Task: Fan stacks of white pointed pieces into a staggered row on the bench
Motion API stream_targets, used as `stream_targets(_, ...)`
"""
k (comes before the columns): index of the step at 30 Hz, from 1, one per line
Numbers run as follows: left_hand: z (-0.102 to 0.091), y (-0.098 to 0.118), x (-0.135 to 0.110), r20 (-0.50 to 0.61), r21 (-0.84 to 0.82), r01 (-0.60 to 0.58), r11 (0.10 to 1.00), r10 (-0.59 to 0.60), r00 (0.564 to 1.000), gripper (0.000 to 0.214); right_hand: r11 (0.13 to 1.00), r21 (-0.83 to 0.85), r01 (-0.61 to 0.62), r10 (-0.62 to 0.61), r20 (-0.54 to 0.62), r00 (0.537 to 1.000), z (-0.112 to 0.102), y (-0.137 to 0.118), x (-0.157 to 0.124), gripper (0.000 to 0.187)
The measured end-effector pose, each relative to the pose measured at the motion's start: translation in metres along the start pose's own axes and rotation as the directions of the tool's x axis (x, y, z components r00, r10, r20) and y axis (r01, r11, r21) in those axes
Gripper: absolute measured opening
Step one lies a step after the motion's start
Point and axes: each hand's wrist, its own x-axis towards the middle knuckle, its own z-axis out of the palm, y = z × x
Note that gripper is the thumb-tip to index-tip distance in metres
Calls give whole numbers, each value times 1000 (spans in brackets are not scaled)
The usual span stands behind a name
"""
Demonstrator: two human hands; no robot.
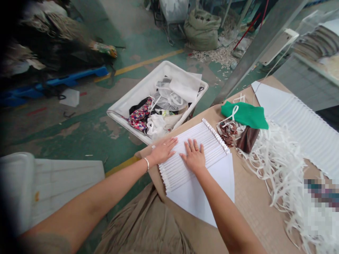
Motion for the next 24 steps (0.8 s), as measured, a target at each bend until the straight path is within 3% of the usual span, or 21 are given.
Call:
stream_targets(11, -4, 4, -5, -19, -20, 3, 1000, -3, 1000, 63, 999, 40, 24, -22, -47, 999, 4, 4, -61, 73)
stream_targets(13, -6, 4, -5, -17, -17, 6, 1000, -6, 1000, 63, 994, 110, 17, -14, -34, 999, 4, 5, -73, 71)
stream_targets(15, -8, 0, -2, -15, -23, 0, 1000, 0, 1000, 60, 953, 300, -50, 60, -24, 998, 1, 4, -71, 70)
stream_targets(16, -9, -4, 1, -12, -31, -15, 999, 15, 1000, 57, 877, 467, -110, 135, -20, 991, -3, 2, -63, 70)
stream_targets(17, -11, -9, 6, -9, -39, -42, 998, 42, 999, 55, 744, 647, -168, 224, -5, 975, -8, -1, -50, 70)
stream_targets(18, -12, -15, 12, -4, -48, -75, 996, 74, 997, 53, 577, 791, -204, 305, 23, 952, -12, -4, -32, 70)
stream_targets(19, -13, -20, 18, 1, -55, -107, 993, 107, 994, 51, 354, 909, -219, 378, 75, 923, -17, -9, -10, 70)
stream_targets(21, -13, -32, 30, 16, -61, -149, 987, 151, 988, 49, 80, 976, -201, 411, 152, 899, -24, -17, 34, 77)
stream_targets(22, -13, -36, 35, 28, -61, -160, 985, 162, 986, 49, -110, 975, -194, 413, 222, 884, -25, -20, 52, 81)
stream_targets(24, -12, -43, 40, 51, -63, -170, 983, 173, 984, 49, -363, 913, -186, 400, 333, 854, -24, -23, 70, 84)
